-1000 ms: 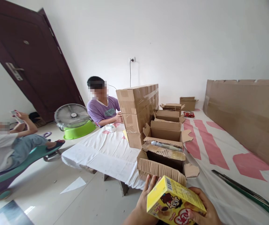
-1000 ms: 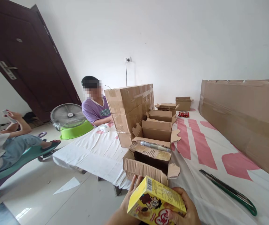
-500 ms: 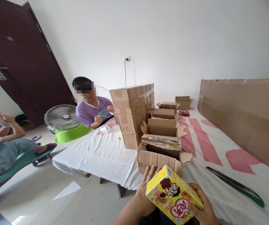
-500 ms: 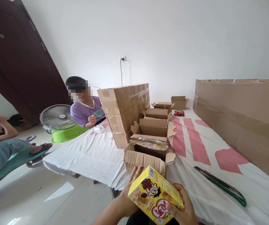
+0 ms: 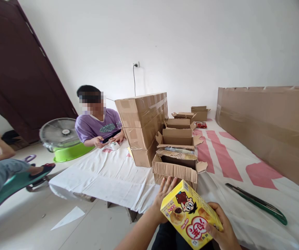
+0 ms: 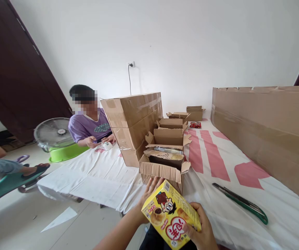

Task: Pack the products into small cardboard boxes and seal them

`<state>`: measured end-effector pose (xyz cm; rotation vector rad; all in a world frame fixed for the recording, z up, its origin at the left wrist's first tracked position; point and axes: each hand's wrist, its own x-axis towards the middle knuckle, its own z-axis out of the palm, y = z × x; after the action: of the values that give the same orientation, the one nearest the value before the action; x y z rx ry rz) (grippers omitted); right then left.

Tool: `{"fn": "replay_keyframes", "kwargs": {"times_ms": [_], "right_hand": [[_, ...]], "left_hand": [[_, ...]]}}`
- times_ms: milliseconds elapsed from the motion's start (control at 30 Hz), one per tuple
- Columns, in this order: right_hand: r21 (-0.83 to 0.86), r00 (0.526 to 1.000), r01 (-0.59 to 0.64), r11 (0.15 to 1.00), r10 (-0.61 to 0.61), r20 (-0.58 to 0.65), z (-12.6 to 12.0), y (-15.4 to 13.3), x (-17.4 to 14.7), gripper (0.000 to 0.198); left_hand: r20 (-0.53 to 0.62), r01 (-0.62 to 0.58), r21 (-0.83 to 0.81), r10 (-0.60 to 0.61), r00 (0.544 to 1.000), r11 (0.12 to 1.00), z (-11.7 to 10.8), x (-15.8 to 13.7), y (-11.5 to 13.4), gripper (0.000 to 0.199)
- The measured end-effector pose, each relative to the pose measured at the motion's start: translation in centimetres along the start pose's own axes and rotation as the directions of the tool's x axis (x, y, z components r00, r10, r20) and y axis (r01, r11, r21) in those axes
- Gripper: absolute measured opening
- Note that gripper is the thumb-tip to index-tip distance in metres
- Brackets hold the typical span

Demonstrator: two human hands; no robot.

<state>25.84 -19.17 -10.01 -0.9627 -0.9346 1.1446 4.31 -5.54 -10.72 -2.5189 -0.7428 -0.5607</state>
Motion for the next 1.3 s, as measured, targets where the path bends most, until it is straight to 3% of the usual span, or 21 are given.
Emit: {"fn": "replay_keyframes", "kwargs": {"times_ms": [100, 233, 433, 467, 500, 600, 633, 700, 833, 933, 1000, 1067, 1133, 1233, 1300], "right_hand": [[-0.016, 1.0, 0.001, 1.0, -0.001, -0.016, 0.1, 0.0, 0.0, 0.056], [-0.022, 1.0, -0.021, 1.0, 0.021, -0.002, 0.2, -0.1, -0.1, 0.056], [0.025, 0.997, -0.039, 0.999, 0.037, 0.071, 0.3, -0.3, 0.0, 0.055], [0.028, 0.997, -0.035, 0.999, 0.033, 0.072, 0.3, -0.4, 0.0, 0.055], [0.03, 0.997, -0.031, 0.999, 0.029, 0.07, 0.4, -0.4, 0.0, 0.055], [0.037, 0.999, -0.032, 0.999, 0.03, 0.042, 0.5, -0.7, 0.0, 0.054], [0.041, 0.999, -0.035, 0.999, 0.034, 0.028, 0.7, -0.8, 0.1, 0.054], [0.044, 0.998, -0.059, 0.997, 0.059, 0.002, 1.0, -1.3, 0.2, 0.051], [-0.014, 0.991, -0.129, 0.992, 0.129, 0.037, 2.1, -3.1, 1.0, 0.048], [-0.206, 0.997, 0.015, 0.978, 0.001, 0.078, 3.1, -4.0, 2.6, 0.056], [-0.402, 0.978, 0.206, 0.892, -0.205, 0.047, 3.9, -3.7, 4.0, 0.062], [-0.554, 0.911, 0.363, 0.749, -0.411, 0.04, 4.5, -2.4, 5.4, 0.064], [-0.627, 0.837, 0.455, 0.633, -0.545, 0.057, 4.9, -0.3, 6.4, 0.068], [-0.7, 0.773, 0.447, 0.557, -0.634, -0.011, 4.6, 3.2, 7.1, 0.077], [-0.709, 0.781, 0.394, 0.585, -0.62, -0.078, 4.0, 5.0, 7.4, 0.082]], "left_hand": [[-0.064, 0.048, 0.101, -0.042, 0.997, 0.994, 2.4, 0.7, -0.6, 0.06], [-0.05, 0.12, -0.035, -0.122, 0.991, 0.992, 4.4, 1.4, -1.1, 0.051], [-0.008, 0.234, -0.3, -0.248, 0.969, 0.925, 2.8, 0.6, -1.1, 0.039], [0.012, 0.291, -0.435, -0.318, 0.948, 0.852, 2.3, 0.4, -1.1, 0.036], [0.053, 0.354, -0.589, -0.402, 0.914, 0.726, 1.7, 0.1, -1.2, 0.035], [0.257, 0.427, -0.884, -0.566, 0.784, 0.191, 0.4, -0.7, -1.6, 0.044], [0.301, 0.415, -0.907, -0.571, 0.764, 0.077, 0.0, -0.9, -1.7, 0.05], [0.335, 0.376, -0.926, -0.539, 0.773, -0.036, -0.8, -1.1, -2.0, 0.06], [0.38, 0.296, -0.918, -0.375, 0.845, -0.265, -2.0, -1.2, -2.0, 0.073], [0.36, 0.218, -0.888, -0.319, 0.877, -0.404, -2.3, -1.2, -1.9, 0.081], [0.325, 0.149, -0.884, -0.354, 0.877, -0.443, -2.2, -1.2, -1.9, 0.086], [0.29, 0.086, -0.897, -0.429, 0.856, -0.434, -2.0, -1.1, -2.0, 0.088], [0.286, 0.082, -0.917, -0.502, 0.816, -0.39, -1.8, -1.0, -2.0, 0.086], [0.345, 0.187, -0.928, -0.555, 0.757, -0.322, -1.5, -0.9, -1.6, 0.076], [0.366, 0.221, -0.925, -0.57, 0.736, -0.308, -1.2, -0.9, -1.4, 0.068]]}}
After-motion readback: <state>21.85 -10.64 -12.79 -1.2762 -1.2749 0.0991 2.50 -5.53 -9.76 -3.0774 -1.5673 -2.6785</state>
